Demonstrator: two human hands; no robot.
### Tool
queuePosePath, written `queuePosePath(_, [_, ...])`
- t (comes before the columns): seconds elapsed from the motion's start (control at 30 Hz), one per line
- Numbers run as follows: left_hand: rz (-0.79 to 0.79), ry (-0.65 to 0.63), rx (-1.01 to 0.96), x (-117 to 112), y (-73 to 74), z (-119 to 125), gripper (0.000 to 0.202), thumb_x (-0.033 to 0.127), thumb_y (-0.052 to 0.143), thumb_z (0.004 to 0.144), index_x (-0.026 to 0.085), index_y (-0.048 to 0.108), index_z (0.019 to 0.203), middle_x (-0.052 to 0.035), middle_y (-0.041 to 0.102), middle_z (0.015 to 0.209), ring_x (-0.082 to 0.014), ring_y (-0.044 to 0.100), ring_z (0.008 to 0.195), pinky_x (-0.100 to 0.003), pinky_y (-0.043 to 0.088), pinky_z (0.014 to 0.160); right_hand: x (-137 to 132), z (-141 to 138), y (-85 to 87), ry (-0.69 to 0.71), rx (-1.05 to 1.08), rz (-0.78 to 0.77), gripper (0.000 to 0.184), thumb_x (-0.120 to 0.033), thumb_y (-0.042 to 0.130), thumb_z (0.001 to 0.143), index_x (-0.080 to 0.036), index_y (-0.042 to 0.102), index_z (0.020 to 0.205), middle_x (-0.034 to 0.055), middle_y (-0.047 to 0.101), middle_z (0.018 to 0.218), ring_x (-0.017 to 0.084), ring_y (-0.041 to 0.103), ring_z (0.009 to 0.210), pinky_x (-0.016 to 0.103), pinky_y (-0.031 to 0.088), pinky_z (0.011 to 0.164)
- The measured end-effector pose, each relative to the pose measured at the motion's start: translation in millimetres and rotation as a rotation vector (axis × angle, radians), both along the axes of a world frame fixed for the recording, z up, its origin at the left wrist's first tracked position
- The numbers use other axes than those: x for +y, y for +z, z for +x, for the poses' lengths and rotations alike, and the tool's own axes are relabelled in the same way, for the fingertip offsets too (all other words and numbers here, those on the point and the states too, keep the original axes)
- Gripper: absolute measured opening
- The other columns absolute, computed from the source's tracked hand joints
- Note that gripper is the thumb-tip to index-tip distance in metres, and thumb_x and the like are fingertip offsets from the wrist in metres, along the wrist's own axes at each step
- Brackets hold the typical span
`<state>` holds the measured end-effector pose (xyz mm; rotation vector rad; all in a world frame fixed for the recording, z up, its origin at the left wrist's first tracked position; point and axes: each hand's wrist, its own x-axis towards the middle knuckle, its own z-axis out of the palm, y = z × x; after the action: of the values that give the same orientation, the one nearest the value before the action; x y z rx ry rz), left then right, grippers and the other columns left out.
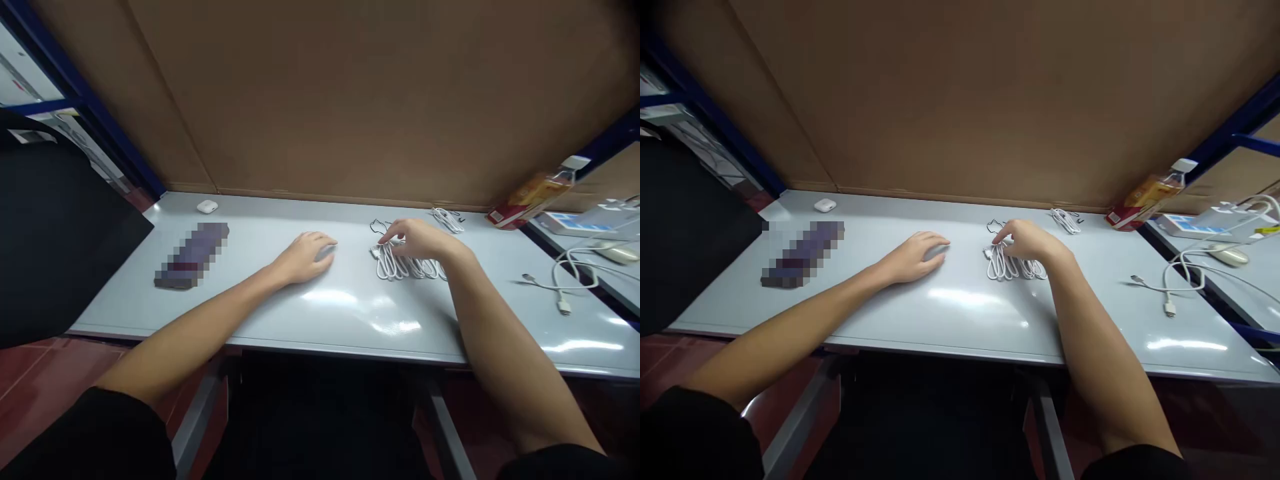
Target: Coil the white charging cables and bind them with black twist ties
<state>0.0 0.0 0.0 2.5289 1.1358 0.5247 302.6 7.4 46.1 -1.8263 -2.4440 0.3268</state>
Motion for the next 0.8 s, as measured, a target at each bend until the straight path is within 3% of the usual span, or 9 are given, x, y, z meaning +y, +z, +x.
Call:
queuePosePath(0.17, [-0.012,-0.126,-0.175,-14,1.4,11,0.038,0.033,0.052,0.098,0.022,0.068,0.131,-0.0061,0.073,0.126,-0.0224,0.065,0.119,-0.037,0.049,0.108,-10,-34,-5.3,0.137,0.086,0.026,0.031,-0.019,0.064,0.085,-0.025,0.083,0.109,0.0084,0.077,0.109,0.028,0.071,0.099,0.038,0.056,0.086])
queuePosePath(0.3, [-0.009,-0.117,-0.167,-14,0.9,13,0.031,0.033,0.056,0.096,0.025,0.074,0.12,-0.0043,0.076,0.111,-0.0225,0.067,0.108,-0.038,0.051,0.104,-19,-57,-10.8,0.216,0.159,0.062,0.034,-0.022,0.059,0.09,-0.023,0.081,0.117,0.0093,0.078,0.111,0.026,0.071,0.097,0.036,0.056,0.086])
queuePosePath(0.4, [-0.01,-0.097,-0.143,-12,1.1,11,0.026,0.034,0.058,0.095,0.025,0.077,0.11,-0.005,0.075,0.105,-0.0235,0.067,0.105,-0.039,0.052,0.101,-21,-61,-12.1,0.147,0.173,0.029,0.037,-0.028,0.058,0.092,-0.019,0.077,0.123,0.0103,0.079,0.109,0.025,0.071,0.091,0.034,0.055,0.079])
queuePosePath(0.63, [-0.008,-0.104,-0.078,-14,2.0,9,0.032,0.041,0.06,0.096,0.025,0.076,0.118,-0.0068,0.07,0.111,-0.025,0.064,0.109,-0.041,0.048,0.105,-16,-63,-19.5,0.052,0.215,-0.009,0.02,-0.025,0.06,0.089,-0.018,0.075,0.099,0.0082,0.078,0.098,0.022,0.069,0.082,0.032,0.051,0.072])
queuePosePath(0.8, [-0.014,-0.068,-0.046,-14,2.5,10,0.033,0.046,0.056,0.099,0.026,0.077,0.116,-0.0069,0.069,0.108,-0.0256,0.063,0.107,-0.043,0.046,0.105,-20,-70,-19.8,-0.019,0.307,-0.034,0.012,-0.027,0.059,0.09,-0.021,0.067,0.096,0.0062,0.077,0.097,0.021,0.07,0.08,0.031,0.051,0.067])
